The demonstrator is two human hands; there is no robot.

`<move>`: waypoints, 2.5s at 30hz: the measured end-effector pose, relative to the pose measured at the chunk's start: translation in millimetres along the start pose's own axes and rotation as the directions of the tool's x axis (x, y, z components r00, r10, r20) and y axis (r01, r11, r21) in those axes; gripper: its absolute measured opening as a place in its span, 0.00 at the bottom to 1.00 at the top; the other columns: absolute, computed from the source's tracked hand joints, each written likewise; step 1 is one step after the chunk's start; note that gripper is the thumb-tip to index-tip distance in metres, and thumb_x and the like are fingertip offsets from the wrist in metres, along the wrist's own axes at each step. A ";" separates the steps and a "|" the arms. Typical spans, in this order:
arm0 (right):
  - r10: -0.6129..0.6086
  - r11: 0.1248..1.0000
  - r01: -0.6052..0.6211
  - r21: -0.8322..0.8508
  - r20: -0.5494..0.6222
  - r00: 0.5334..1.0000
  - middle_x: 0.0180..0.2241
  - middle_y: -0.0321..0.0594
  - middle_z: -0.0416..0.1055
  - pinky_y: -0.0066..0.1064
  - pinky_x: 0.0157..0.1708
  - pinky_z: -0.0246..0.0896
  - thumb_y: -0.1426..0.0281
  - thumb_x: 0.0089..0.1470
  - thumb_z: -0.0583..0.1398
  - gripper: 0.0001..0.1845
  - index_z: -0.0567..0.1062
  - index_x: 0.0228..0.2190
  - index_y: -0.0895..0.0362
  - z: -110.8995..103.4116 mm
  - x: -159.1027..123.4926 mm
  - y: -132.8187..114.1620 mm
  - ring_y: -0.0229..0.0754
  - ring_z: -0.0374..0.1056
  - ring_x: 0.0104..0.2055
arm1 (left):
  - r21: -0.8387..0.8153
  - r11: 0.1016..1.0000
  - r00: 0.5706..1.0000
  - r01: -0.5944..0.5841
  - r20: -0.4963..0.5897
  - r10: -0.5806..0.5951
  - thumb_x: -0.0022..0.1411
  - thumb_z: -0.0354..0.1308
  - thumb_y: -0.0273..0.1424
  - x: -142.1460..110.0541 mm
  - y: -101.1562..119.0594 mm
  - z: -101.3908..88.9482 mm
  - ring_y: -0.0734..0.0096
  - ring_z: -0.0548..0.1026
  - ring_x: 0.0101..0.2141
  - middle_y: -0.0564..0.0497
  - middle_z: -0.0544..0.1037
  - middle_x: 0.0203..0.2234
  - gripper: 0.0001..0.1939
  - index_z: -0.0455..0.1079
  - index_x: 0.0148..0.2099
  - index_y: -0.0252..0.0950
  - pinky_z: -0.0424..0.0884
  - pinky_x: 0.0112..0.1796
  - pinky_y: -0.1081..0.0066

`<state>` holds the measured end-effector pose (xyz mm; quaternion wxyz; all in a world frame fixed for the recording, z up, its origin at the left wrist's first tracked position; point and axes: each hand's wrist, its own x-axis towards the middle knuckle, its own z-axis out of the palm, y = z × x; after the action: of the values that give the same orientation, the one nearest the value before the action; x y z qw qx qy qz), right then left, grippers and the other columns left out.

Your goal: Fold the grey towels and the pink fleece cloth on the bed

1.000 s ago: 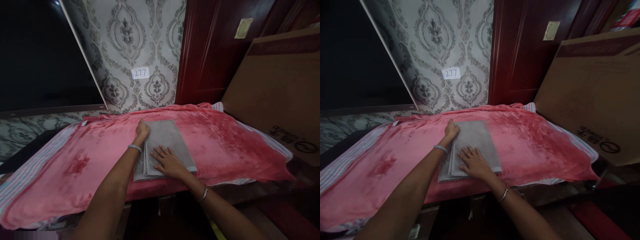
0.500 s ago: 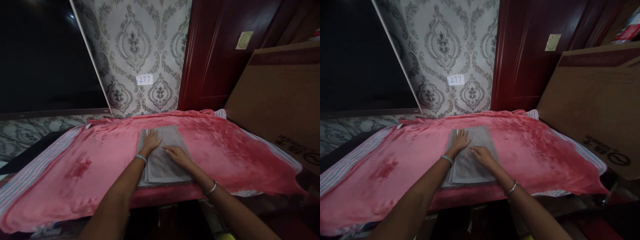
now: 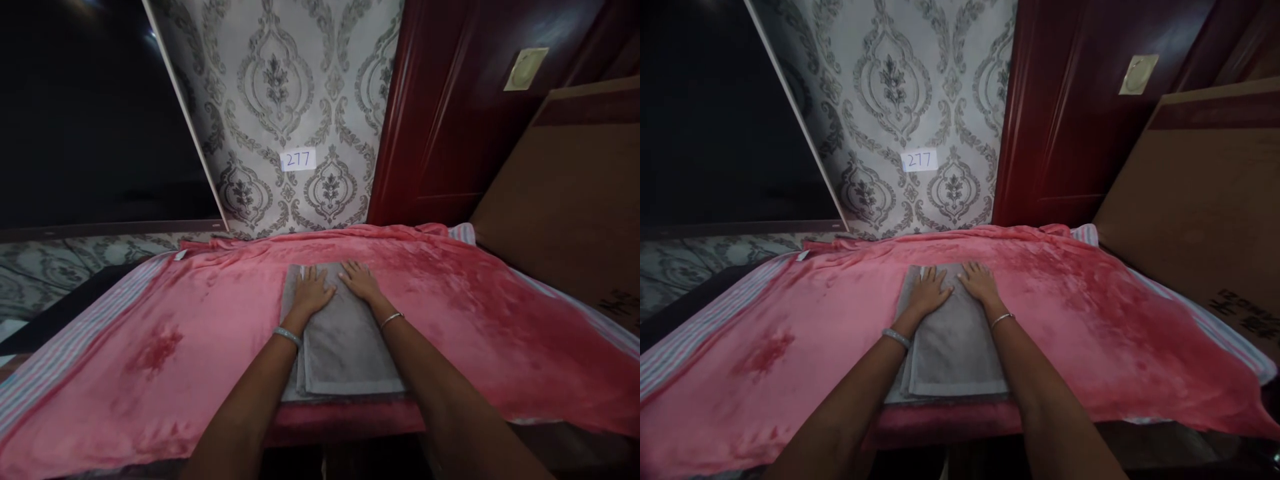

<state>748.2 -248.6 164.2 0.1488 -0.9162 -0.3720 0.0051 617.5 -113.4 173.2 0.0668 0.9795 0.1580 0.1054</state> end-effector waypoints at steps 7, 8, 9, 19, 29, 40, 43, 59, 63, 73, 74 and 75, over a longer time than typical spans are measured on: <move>0.019 1.000 -0.019 0.004 -0.009 1.000 0.73 0.47 0.48 0.55 0.69 0.39 0.54 0.70 0.44 0.33 0.59 0.69 0.53 5.6 0.3 4.5 0.53 0.43 0.74 | -0.105 0.978 0.954 0.181 -0.222 -0.200 0.68 0.51 0.37 -3.0 -8.4 0.7 0.48 0.65 0.63 0.33 0.66 0.64 0.24 0.71 0.61 0.30 0.60 0.63 0.55; 0.022 1.000 -0.022 0.007 -0.007 1.000 0.73 0.47 0.48 0.55 0.69 0.39 0.54 0.70 0.44 0.33 0.59 0.69 0.53 4.7 0.1 3.9 0.53 0.43 0.74 | -0.132 0.972 0.950 0.192 -0.225 -0.218 0.68 0.51 0.35 -0.9 -10.4 -0.3 0.49 0.67 0.62 0.33 0.68 0.62 0.23 0.71 0.60 0.31 0.61 0.62 0.56; 0.024 1.000 -0.024 0.010 -0.005 1.000 0.73 0.47 0.48 0.55 0.69 0.39 0.54 0.71 0.44 0.33 0.59 0.69 0.53 3.9 -0.2 3.5 0.53 0.43 0.74 | -0.155 0.967 0.947 0.203 -0.219 -0.234 0.67 0.52 0.34 2.2 -12.3 -1.7 0.50 0.68 0.60 0.34 0.70 0.60 0.23 0.70 0.61 0.31 0.62 0.62 0.56; 0.044 0.999 -0.044 0.009 -0.042 0.998 0.72 0.44 0.51 0.54 0.68 0.43 0.53 0.70 0.43 0.32 0.60 0.69 0.51 1.6 -2.5 2.3 0.51 0.45 0.73 | -0.223 0.866 0.879 0.448 -0.066 -0.472 0.67 0.54 0.33 44.4 -20.5 -18.6 0.51 0.77 0.51 0.33 0.78 0.49 0.16 0.75 0.51 0.31 0.70 0.48 0.62; 0.157 0.983 -0.141 0.115 -0.135 0.978 0.68 0.46 0.60 0.46 0.64 0.53 0.60 0.70 0.46 0.28 0.67 0.65 0.54 4.3 8.6 11.6 0.50 0.54 0.69 | -0.321 0.858 0.888 0.400 -0.095 -0.449 0.69 0.53 0.32 49.9 -27.5 -11.2 0.59 0.78 0.46 0.41 0.81 0.45 0.13 0.70 0.53 0.34 0.69 0.43 0.67; 0.348 0.933 -0.321 0.160 -0.185 0.919 0.48 0.51 0.78 0.32 0.46 0.65 0.70 0.63 0.54 0.17 0.80 0.46 0.60 3.4 48.1 42.8 0.47 0.72 0.49 | -0.372 0.833 0.887 0.409 -0.053 -0.459 0.69 0.52 0.32 60.0 -38.6 -3.3 0.58 0.79 0.47 0.41 0.81 0.46 0.11 0.73 0.49 0.35 0.69 0.43 0.67; 0.349 0.933 -0.319 0.166 -0.199 0.916 0.48 0.51 0.77 0.32 0.47 0.65 0.71 0.63 0.53 0.17 0.80 0.45 0.60 7.5 48.6 45.7 0.46 0.71 0.50 | -0.380 0.827 0.884 0.414 -0.048 -0.465 0.69 0.53 0.34 61.6 -39.1 -1.0 0.58 0.79 0.46 0.42 0.82 0.45 0.11 0.74 0.48 0.36 0.70 0.42 0.67; -0.217 0.976 0.218 0.024 -0.020 0.976 0.71 0.41 0.55 0.49 0.69 0.44 0.65 0.70 0.47 0.28 0.62 0.68 0.51 -3.7 21.6 2.2 0.50 0.48 0.73 | -0.077 0.997 0.994 0.013 -0.103 -0.021 0.70 0.50 0.39 23.7 16.8 -13.1 0.51 0.53 0.70 0.37 0.59 0.70 0.31 0.58 0.71 0.32 0.49 0.68 0.50; -0.208 0.977 0.210 -0.035 0.064 0.976 0.72 0.41 0.52 0.53 0.69 0.43 0.63 0.71 0.45 0.28 0.62 0.68 0.49 4.1 13.0 1.8 0.52 0.48 0.73 | 0.013 1.000 0.997 -0.022 0.070 0.021 0.72 0.43 0.49 1.4 34.6 -2.4 0.48 0.51 0.71 0.40 0.57 0.71 0.34 0.56 0.73 0.37 0.45 0.68 0.44; -0.205 0.978 0.206 -0.025 0.043 0.978 0.72 0.38 0.52 0.53 0.69 0.41 0.61 0.70 0.44 0.29 0.60 0.69 0.46 -3.4 7.0 -1.2 0.52 0.47 0.73 | -0.003 1.000 0.995 -0.027 0.095 0.027 0.69 0.49 0.51 -26.2 6.2 -4.8 0.43 0.45 0.72 0.38 0.51 0.73 0.38 0.53 0.74 0.40 0.45 0.67 0.43; -0.206 0.978 0.207 -0.021 0.044 0.978 0.72 0.39 0.52 0.53 0.69 0.41 0.61 0.70 0.44 0.29 0.60 0.69 0.46 -3.7 6.3 -1.3 0.52 0.47 0.73 | -0.002 0.999 0.993 -0.045 0.108 0.045 0.69 0.48 0.51 -32.5 -0.7 -6.0 0.44 0.44 0.72 0.39 0.50 0.74 0.37 0.52 0.74 0.40 0.45 0.68 0.45; -0.206 0.978 0.207 -0.016 0.045 0.977 0.72 0.39 0.52 0.53 0.69 0.41 0.62 0.70 0.44 0.29 0.60 0.69 0.46 -3.7 5.6 -1.3 0.52 0.47 0.73 | -0.003 0.998 0.991 -0.059 0.122 0.059 0.70 0.48 0.50 -39.3 -7.6 -7.8 0.46 0.44 0.73 0.39 0.49 0.74 0.37 0.52 0.74 0.40 0.45 0.68 0.47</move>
<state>751.8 -244.9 168.7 0.1310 -0.8737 -0.4685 0.0056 577.1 -118.2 172.2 0.0729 0.9884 0.1245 0.0472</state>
